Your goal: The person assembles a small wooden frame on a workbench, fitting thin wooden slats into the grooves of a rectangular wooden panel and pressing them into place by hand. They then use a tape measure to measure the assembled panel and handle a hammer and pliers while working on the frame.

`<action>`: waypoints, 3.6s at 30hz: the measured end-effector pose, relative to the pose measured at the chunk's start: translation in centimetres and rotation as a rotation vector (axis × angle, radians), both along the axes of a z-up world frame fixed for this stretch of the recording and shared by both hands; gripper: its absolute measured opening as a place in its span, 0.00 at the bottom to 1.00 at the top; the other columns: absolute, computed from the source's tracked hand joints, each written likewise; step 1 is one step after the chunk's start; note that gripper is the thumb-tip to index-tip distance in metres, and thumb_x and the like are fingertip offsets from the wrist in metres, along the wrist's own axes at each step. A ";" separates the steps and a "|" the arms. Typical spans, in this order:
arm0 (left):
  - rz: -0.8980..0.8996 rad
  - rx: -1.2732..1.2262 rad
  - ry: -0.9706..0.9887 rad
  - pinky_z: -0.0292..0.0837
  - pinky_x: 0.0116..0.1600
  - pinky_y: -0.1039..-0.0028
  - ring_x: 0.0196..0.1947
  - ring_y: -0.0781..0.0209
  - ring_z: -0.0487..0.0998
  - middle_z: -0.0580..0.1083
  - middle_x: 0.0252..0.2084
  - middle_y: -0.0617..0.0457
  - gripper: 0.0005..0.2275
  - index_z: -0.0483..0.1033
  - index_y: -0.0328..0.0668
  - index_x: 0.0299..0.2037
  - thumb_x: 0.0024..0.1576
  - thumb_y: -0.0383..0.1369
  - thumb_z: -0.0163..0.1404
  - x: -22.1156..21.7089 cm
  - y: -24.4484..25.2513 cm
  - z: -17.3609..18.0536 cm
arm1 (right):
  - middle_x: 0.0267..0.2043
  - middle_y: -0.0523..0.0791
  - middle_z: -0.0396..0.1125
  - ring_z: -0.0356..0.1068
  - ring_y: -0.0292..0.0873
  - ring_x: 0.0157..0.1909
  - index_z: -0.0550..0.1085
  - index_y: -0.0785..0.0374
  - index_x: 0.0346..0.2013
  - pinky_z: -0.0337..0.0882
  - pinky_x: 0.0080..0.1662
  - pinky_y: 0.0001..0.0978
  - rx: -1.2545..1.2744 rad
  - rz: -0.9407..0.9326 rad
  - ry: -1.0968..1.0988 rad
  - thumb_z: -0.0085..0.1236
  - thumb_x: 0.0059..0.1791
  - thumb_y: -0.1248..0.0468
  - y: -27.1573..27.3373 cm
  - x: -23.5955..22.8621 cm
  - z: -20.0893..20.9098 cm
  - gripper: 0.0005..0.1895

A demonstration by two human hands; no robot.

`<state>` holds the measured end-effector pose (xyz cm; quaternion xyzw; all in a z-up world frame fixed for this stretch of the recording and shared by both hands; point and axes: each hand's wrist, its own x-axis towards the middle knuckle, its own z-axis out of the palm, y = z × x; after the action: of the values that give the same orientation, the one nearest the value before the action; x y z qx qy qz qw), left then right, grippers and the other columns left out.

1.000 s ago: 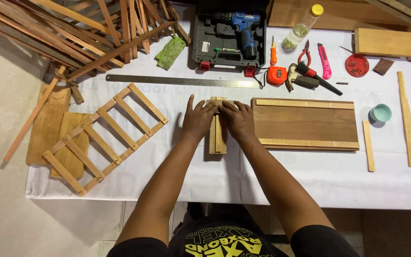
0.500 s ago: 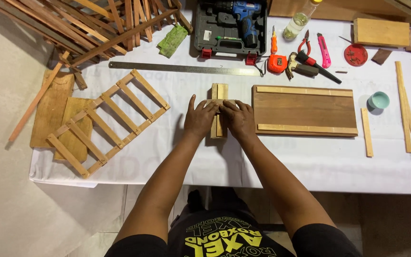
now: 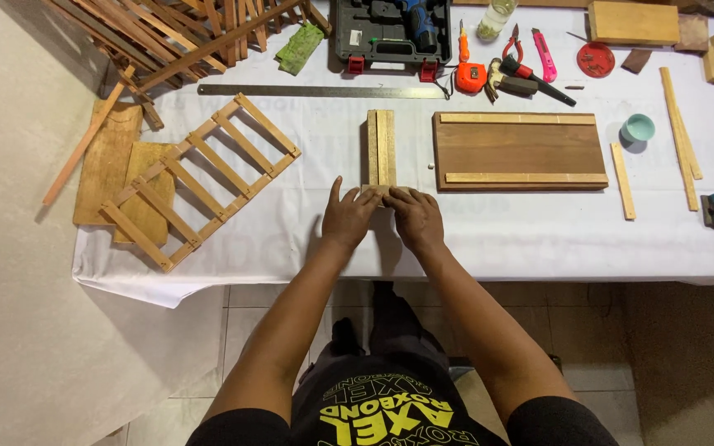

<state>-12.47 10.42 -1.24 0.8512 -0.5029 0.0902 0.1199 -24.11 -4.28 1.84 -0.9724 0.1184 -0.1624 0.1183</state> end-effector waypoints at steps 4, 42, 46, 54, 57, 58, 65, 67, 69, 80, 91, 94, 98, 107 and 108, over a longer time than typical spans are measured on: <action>-0.056 -0.079 0.070 0.52 0.73 0.50 0.58 0.61 0.76 0.75 0.62 0.59 0.21 0.75 0.52 0.63 0.59 0.26 0.46 -0.1 0.8 -0.4 | 0.60 0.42 0.73 0.68 0.48 0.64 0.80 0.51 0.53 0.64 0.63 0.43 -0.011 0.008 -0.057 0.54 0.50 0.69 0.7 -0.9 0.9 0.19; 0.113 -0.232 0.223 0.61 0.67 0.53 0.47 0.58 0.80 0.79 0.45 0.55 0.11 0.79 0.47 0.51 0.61 0.38 0.51 6.6 -2.8 5.0 | 0.66 0.49 0.66 0.64 0.54 0.64 0.73 0.57 0.60 0.64 0.63 0.47 -0.128 0.043 -0.004 0.53 0.49 0.66 -0.9 8.4 3.5 0.23; 0.158 -0.123 0.322 0.73 0.52 0.61 0.37 0.52 0.81 0.80 0.41 0.52 0.10 0.80 0.46 0.48 0.59 0.38 0.54 7.0 -7.3 6.4 | 0.64 0.49 0.67 0.64 0.54 0.63 0.74 0.58 0.59 0.64 0.62 0.47 -0.109 0.023 0.033 0.54 0.48 0.65 -4.3 8.8 4.1 0.23; 0.322 0.046 0.491 0.80 0.37 0.60 0.34 0.48 0.84 0.79 0.36 0.45 0.12 0.78 0.41 0.43 0.53 0.36 0.60 9.0 -11.9 5.4 | 0.57 0.48 0.71 0.68 0.54 0.59 0.76 0.57 0.55 0.65 0.60 0.47 0.045 0.062 0.020 0.57 0.47 0.65 -7.6 10.7 2.7 0.20; 0.329 0.040 0.532 0.81 0.37 0.60 0.35 0.46 0.84 0.79 0.36 0.44 0.14 0.77 0.40 0.44 0.52 0.38 0.61 9.0 -12.3 5.9 | 0.56 0.47 0.72 0.69 0.53 0.58 0.77 0.57 0.54 0.67 0.57 0.47 0.123 0.039 -0.003 0.58 0.46 0.67 -7.9 10.7 3.0 0.20; 0.337 0.044 0.535 0.81 0.37 0.60 0.35 0.46 0.84 0.79 0.36 0.44 0.14 0.77 0.40 0.44 0.52 0.38 0.61 9.0 -12.2 5.9 | 0.56 0.47 0.72 0.69 0.53 0.58 0.77 0.57 0.54 0.67 0.57 0.47 0.129 0.045 0.000 0.58 0.46 0.67 -7.8 10.6 2.8 0.20; 0.471 -0.161 0.814 0.79 0.44 0.60 0.38 0.46 0.83 0.81 0.35 0.43 0.15 0.78 0.42 0.45 0.50 0.38 0.61 10.0 -12.0 5.2 | 0.56 0.50 0.70 0.68 0.55 0.55 0.76 0.61 0.57 0.69 0.56 0.46 0.268 -0.001 -0.061 0.58 0.49 0.66 -7.3 10.7 2.0 0.20; 0.504 -0.209 0.916 0.79 0.45 0.62 0.39 0.49 0.84 0.82 0.36 0.46 0.14 0.79 0.44 0.45 0.50 0.38 0.60 10.3 -11.5 4.5 | 0.55 0.50 0.70 0.67 0.55 0.55 0.75 0.61 0.58 0.69 0.56 0.46 0.337 -0.009 -0.041 0.57 0.51 0.65 -6.8 10.8 2.3 0.20; 0.517 -0.172 0.874 0.78 0.46 0.62 0.40 0.50 0.84 0.82 0.38 0.49 0.10 0.83 0.47 0.42 0.53 0.38 0.58 10.1 -10.7 5.1 | 0.54 0.50 0.70 0.67 0.55 0.54 0.76 0.61 0.56 0.69 0.56 0.45 0.352 0.010 -0.037 0.58 0.51 0.64 -6.2 10.9 2.8 0.18; 0.482 -0.157 0.772 0.78 0.47 0.58 0.41 0.45 0.83 0.81 0.38 0.44 0.11 0.82 0.45 0.43 0.53 0.37 0.59 9.9 -10.4 4.0 | 0.55 0.52 0.69 0.66 0.57 0.51 0.75 0.62 0.57 0.69 0.55 0.46 0.245 0.036 0.003 0.60 0.45 0.70 -5.2 10.7 3.1 0.24; 0.414 -0.173 0.757 0.78 0.46 0.59 0.41 0.46 0.83 0.81 0.39 0.45 0.11 0.81 0.44 0.45 0.54 0.36 0.57 9.7 -10.3 3.0 | 0.55 0.51 0.69 0.67 0.56 0.51 0.76 0.59 0.58 0.69 0.55 0.45 0.229 -0.010 0.018 0.57 0.45 0.70 -4.9 10.7 2.5 0.25; 0.446 -0.167 0.764 0.78 0.47 0.59 0.42 0.45 0.83 0.81 0.39 0.44 0.11 0.82 0.46 0.45 0.55 0.37 0.58 9.6 -10.1 3.5 | 0.55 0.51 0.69 0.67 0.56 0.50 0.75 0.60 0.58 0.69 0.55 0.44 0.201 -0.005 0.029 0.56 0.46 0.71 -4.9 10.6 2.4 0.25; 0.468 -0.158 0.822 0.78 0.46 0.58 0.40 0.46 0.83 0.81 0.38 0.45 0.11 0.80 0.48 0.47 0.56 0.39 0.56 9.3 -7.4 6.0 | 0.52 0.46 0.70 0.67 0.52 0.50 0.77 0.57 0.56 0.68 0.52 0.43 0.064 0.038 -0.018 0.58 0.44 0.68 -3.4 10.7 3.9 0.24; 0.464 -0.002 0.600 0.76 0.46 0.56 0.43 0.46 0.81 0.80 0.43 0.48 0.09 0.81 0.49 0.45 0.56 0.36 0.55 8.6 4.3 3.6 | 0.48 0.42 0.72 0.68 0.49 0.50 0.76 0.51 0.56 0.67 0.52 0.44 -0.031 0.228 -0.003 0.57 0.50 0.62 6.6 10.5 2.4 0.19; 0.439 0.051 0.565 0.76 0.49 0.56 0.44 0.47 0.80 0.79 0.45 0.50 0.09 0.81 0.49 0.45 0.56 0.36 0.55 8.4 5.5 3.3 | 0.47 0.43 0.72 0.68 0.50 0.49 0.76 0.53 0.57 0.67 0.52 0.45 0.035 0.239 0.075 0.57 0.52 0.59 7.6 10.3 2.0 0.18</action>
<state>-4.04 15.92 2.03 0.9330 -0.2573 -0.1377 0.2105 -13.85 3.31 3.83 -0.9828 0.0090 -0.1084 0.1490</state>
